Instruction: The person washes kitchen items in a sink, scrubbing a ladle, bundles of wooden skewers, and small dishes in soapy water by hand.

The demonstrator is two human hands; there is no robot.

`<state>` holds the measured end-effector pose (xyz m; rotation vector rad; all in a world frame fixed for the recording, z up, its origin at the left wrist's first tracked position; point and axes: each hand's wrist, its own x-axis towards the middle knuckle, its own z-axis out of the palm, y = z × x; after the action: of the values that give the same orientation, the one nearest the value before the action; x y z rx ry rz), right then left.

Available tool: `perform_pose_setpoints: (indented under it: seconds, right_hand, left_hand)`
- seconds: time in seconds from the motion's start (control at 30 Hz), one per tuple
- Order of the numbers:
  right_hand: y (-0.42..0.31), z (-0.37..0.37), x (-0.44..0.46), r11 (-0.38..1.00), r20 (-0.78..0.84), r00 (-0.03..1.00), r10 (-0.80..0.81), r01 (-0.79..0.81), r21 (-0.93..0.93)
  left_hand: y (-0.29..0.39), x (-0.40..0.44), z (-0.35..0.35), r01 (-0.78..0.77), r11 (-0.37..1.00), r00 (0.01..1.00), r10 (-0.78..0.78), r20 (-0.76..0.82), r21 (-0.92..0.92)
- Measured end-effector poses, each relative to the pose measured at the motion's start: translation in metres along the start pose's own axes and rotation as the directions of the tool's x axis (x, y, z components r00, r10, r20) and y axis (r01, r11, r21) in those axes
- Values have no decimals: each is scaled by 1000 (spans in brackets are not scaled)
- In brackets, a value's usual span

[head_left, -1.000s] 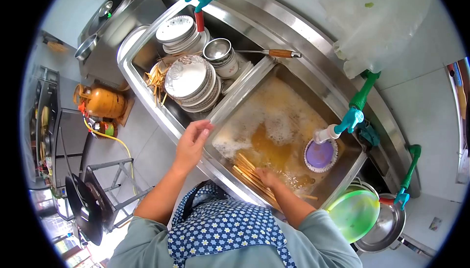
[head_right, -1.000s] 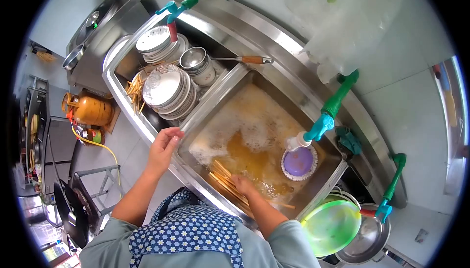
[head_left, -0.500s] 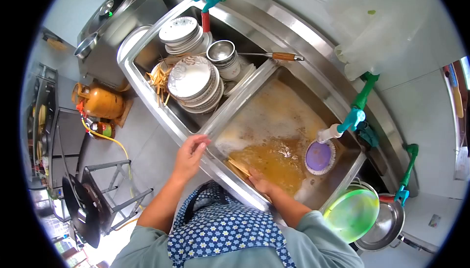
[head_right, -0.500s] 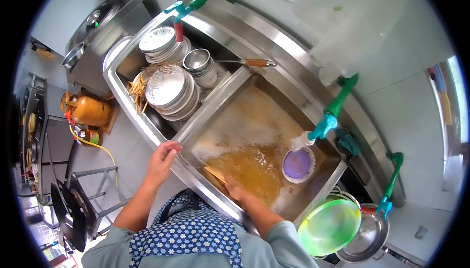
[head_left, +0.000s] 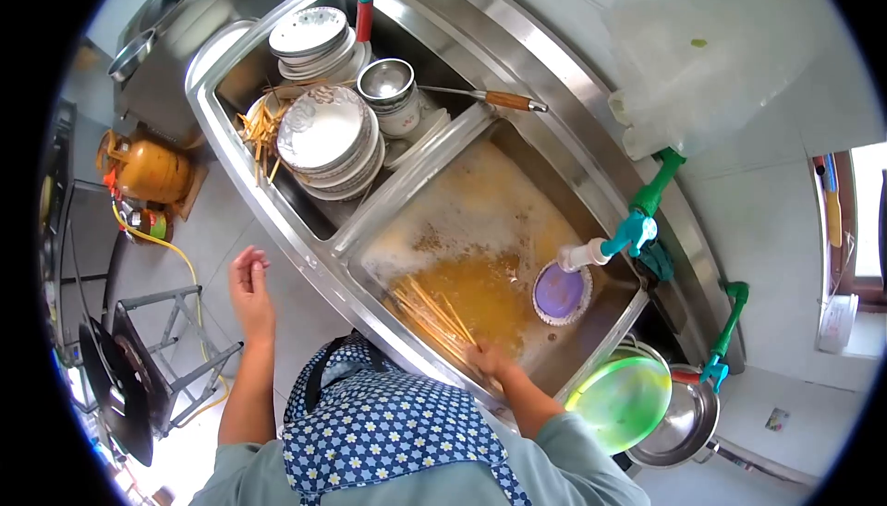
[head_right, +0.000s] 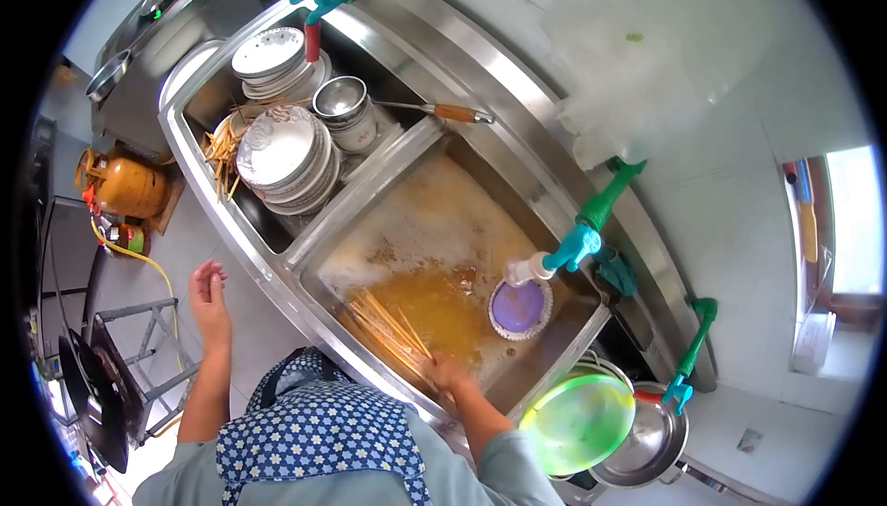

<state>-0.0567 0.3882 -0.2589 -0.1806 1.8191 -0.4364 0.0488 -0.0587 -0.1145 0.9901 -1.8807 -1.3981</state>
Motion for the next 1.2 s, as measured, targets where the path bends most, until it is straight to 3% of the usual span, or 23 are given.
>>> perform_pose_setpoints:
  seconds: [0.07,0.1,0.13,0.2,0.27,0.3,0.33,0.43,0.5,0.57,0.7,0.73,0.77,0.8,0.87,0.9,0.93,1.0,1.07,1.17,1.2]
  right_hand:
    - [-8,3,-1,995,-113,990,-89,83,-54]
    - [-29,-17,-12,990,38,997,-74,78,-119]
    - [-45,-29,-15,989,36,996,-84,88,-118]
    - [-67,-58,-14,935,-170,939,-298,251,-248]
    - [-95,-85,17,908,-566,713,-413,280,-310]
    - [-114,-100,32,896,-660,607,-443,272,-351]
    - [-130,-117,46,885,-740,485,-466,255,-390]
    - [-149,-146,88,840,-748,387,-539,183,-511]
    - [-156,-148,108,919,-662,675,-326,61,-390]
    - [-164,-126,117,935,-673,691,-264,10,-355]
    - [-158,-79,92,838,-432,838,-334,54,-544]
    - [-136,-58,106,867,-421,778,-466,309,-390]
    - [-123,-44,115,812,-439,689,-577,543,-215]
    - [-126,-38,100,812,-438,691,-575,544,-209]
    - [-138,-27,58,777,-443,795,-415,563,283]
    - [-136,-21,58,774,-447,793,-414,565,285]
    - [-131,-13,60,819,-380,870,-316,452,354]
    - [-120,1,63,848,-304,928,-215,332,414]
    - [-107,8,66,855,-3,937,-351,321,407]
    - [-121,-3,6,850,21,927,-376,336,406]
    - [-122,-6,-5,848,29,923,-384,340,406]
  left_hand:
    - [-1,5,-12,-13,1000,996,15,-92,25]
    - [-11,8,-20,41,998,995,-37,-95,46]
    - [-19,11,-28,97,993,991,-91,-93,65]
    - [-31,12,-33,120,991,987,-113,-114,57]
    - [-33,11,-33,140,989,983,-133,-128,50]
    - [-31,10,-34,142,986,985,-133,-108,82]
    - [-30,10,-33,141,984,988,-132,-86,112]
    - [-33,5,-39,112,977,993,-114,-1,180]
    - [-36,-1,-47,80,977,995,-89,34,197]
    - [-38,-9,-54,84,977,993,-98,62,197]
    - [-64,-20,-60,114,978,992,-120,23,177]
    - [-67,-22,-57,155,973,987,-160,17,171]
    - [-66,-24,-54,195,967,980,-199,11,164]
    - [-61,-24,-50,196,966,980,-200,12,170]
    - [-48,-22,-40,215,961,972,-228,61,177]
    - [-46,-19,-37,210,961,972,-225,64,178]
    - [-46,-16,-34,212,962,971,-228,78,171]
    - [-44,-11,-29,210,964,970,-227,92,166]
    - [-42,-6,-25,198,970,967,-217,134,143]
    - [-29,-4,-15,220,972,968,-228,103,77]
    - [-15,-3,-8,122,974,979,-150,140,191]
